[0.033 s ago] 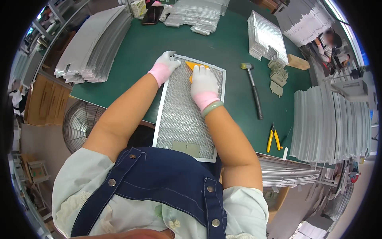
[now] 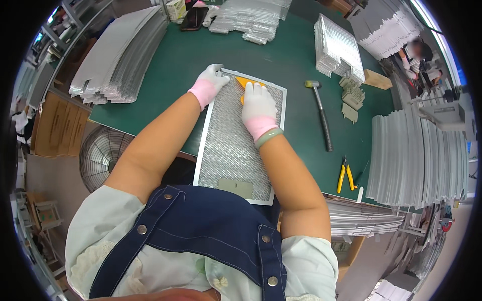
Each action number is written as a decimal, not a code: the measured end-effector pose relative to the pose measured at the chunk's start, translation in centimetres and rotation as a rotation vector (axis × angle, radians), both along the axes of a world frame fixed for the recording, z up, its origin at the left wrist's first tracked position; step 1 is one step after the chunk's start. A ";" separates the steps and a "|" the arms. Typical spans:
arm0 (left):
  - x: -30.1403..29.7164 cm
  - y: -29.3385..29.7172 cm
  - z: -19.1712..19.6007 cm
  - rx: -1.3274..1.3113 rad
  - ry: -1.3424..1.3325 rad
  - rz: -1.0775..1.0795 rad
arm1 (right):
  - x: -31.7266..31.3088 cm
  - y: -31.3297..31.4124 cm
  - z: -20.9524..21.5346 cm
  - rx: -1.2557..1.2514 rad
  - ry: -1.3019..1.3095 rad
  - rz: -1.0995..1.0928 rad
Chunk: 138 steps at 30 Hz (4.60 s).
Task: The person assembles metal mesh panels into rectangular frames. They place a mesh sheet on a workbench, position a frame around it, and use a hammer to secure the edges. The person then uses a handheld power tool to further fasten the frame. This process is repeated for multiple units, with finished frames stacked on the table.
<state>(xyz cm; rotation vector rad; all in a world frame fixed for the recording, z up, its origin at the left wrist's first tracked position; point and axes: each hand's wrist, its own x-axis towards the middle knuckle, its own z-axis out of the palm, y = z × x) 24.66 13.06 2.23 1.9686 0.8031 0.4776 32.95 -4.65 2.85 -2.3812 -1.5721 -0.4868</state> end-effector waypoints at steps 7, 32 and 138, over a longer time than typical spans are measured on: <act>0.0 -0.1 -0.1 0.003 0.033 0.012 | -1.1 1.2 0.1 -0.122 0.029 -0.105; -0.7 0.4 -0.2 -0.056 -0.027 -0.045 | -1.1 7.1 2.8 -0.436 0.061 -0.061; -3.0 -18.2 15.3 0.844 -0.548 -0.608 | 2.0 -26.6 14.9 0.129 0.669 -0.298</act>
